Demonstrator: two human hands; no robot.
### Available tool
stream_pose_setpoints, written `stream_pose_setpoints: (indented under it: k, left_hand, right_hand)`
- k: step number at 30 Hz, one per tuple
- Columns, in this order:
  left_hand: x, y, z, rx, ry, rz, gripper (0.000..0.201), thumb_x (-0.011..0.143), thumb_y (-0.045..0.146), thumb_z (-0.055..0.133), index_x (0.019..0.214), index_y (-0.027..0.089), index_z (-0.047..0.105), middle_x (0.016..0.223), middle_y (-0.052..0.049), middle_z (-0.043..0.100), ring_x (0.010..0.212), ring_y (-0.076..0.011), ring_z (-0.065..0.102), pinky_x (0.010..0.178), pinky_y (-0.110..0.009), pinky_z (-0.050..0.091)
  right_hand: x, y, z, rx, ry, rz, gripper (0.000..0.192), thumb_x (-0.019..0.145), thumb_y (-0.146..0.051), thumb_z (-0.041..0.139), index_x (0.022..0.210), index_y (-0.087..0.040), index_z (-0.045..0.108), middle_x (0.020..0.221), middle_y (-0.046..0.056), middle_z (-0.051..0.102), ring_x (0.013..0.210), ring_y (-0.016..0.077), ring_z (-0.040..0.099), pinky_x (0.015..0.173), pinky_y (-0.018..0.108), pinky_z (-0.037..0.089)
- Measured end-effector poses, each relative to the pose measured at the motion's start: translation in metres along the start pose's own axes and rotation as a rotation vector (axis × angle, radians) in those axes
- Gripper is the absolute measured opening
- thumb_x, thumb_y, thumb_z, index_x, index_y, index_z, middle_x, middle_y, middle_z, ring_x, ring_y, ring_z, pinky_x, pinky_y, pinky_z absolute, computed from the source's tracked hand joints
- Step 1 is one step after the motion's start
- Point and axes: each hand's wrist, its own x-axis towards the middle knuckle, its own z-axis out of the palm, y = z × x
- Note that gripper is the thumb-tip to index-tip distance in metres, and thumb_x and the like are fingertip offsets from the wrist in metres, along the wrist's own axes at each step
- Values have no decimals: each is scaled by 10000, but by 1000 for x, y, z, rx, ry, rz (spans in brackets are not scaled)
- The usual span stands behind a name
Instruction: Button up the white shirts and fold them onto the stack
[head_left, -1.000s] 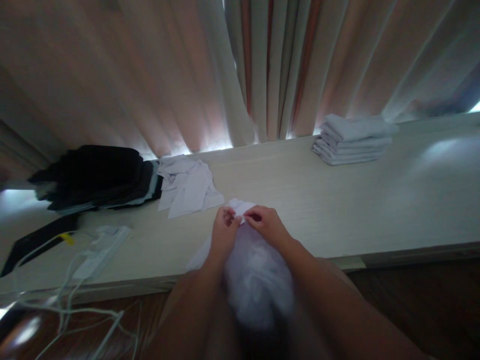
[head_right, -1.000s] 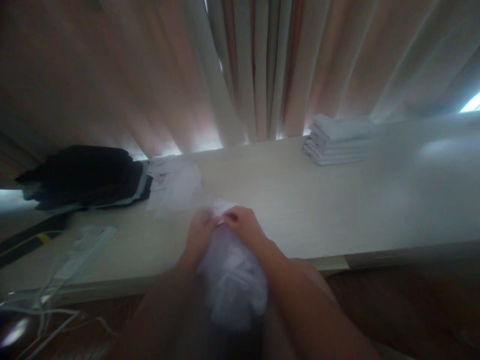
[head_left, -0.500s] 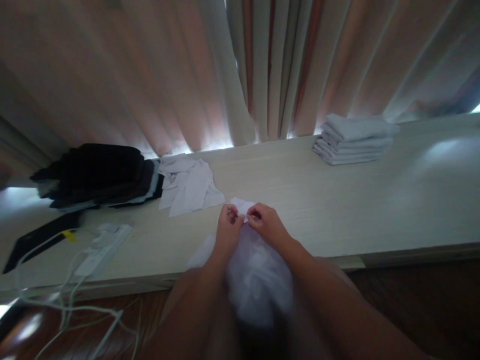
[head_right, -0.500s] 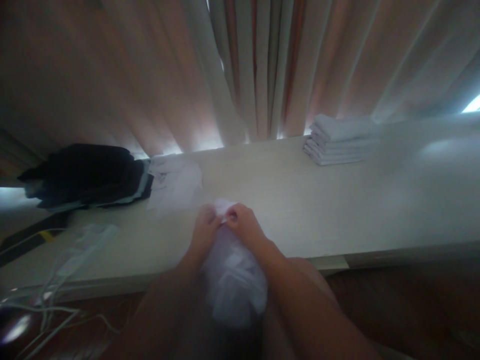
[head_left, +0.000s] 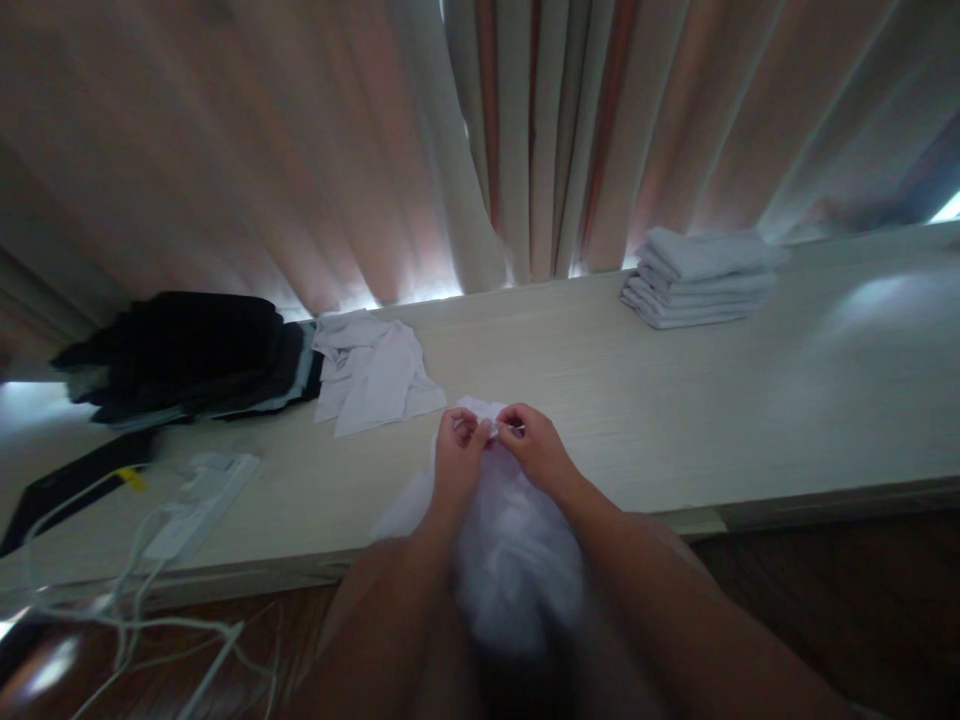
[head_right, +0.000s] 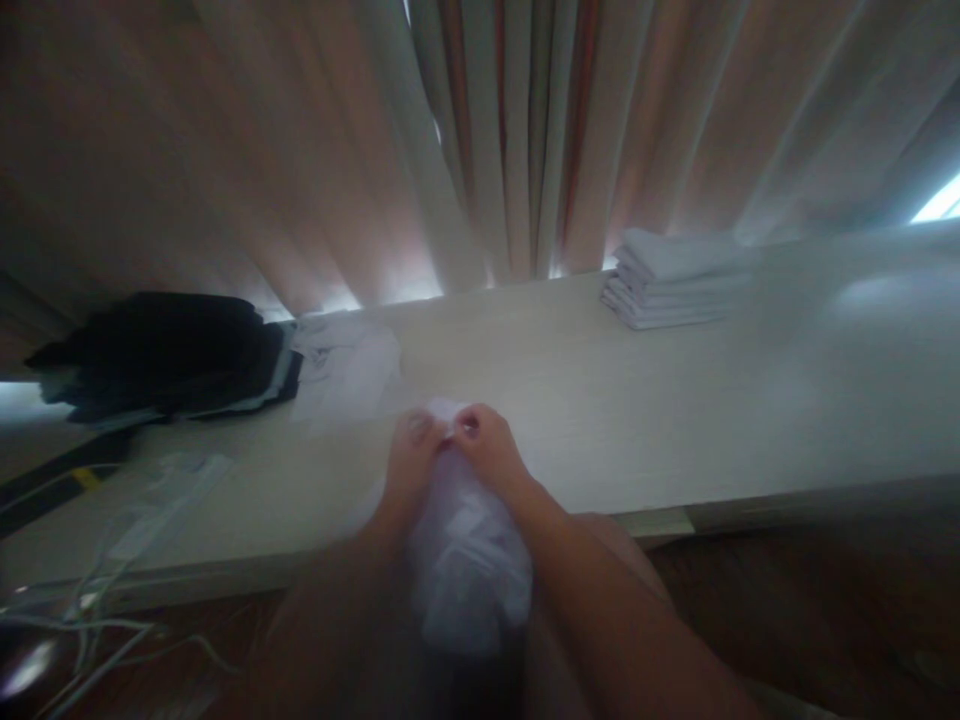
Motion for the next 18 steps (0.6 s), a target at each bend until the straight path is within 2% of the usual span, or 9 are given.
stream_pose_setpoints:
  k: [9,15,17,18]
  left_hand:
    - [-2,9,-3,27,-8,55,331,669,192,761,890,208,516,723,48,589,650,-107,580,634,-218,486]
    - [3,8,-3,24,-8,59,267,685,210,730,871,201,539,786,19,613,696,-122,601,653,-234,497]
    - [5,7,-6,20,-52,43,272,714,242,720,909,204,533,786,17,623,691,-127,608,653,-241,501]
    - [5,8,-7,21,-86,34,282,731,263,715,935,207,529,772,19,624,677,-127,607,645,-243,500]
  right_hand:
    - [3,-2,-8,344,-80,104,176,752,-337,698,772,-166,663,739,19,672,691,150,599,670,266,469]
    - [0,-2,-10,506,-160,198,268,635,-320,812,747,-170,620,717,-12,635,667,125,569,645,241,439]
    - [1,-2,-12,555,-152,205,299,641,-320,812,814,-180,612,694,-35,602,629,112,538,611,234,420]
    - [1,-2,-13,582,-149,211,324,675,-333,793,905,-190,615,681,-50,582,606,108,518,590,231,407]
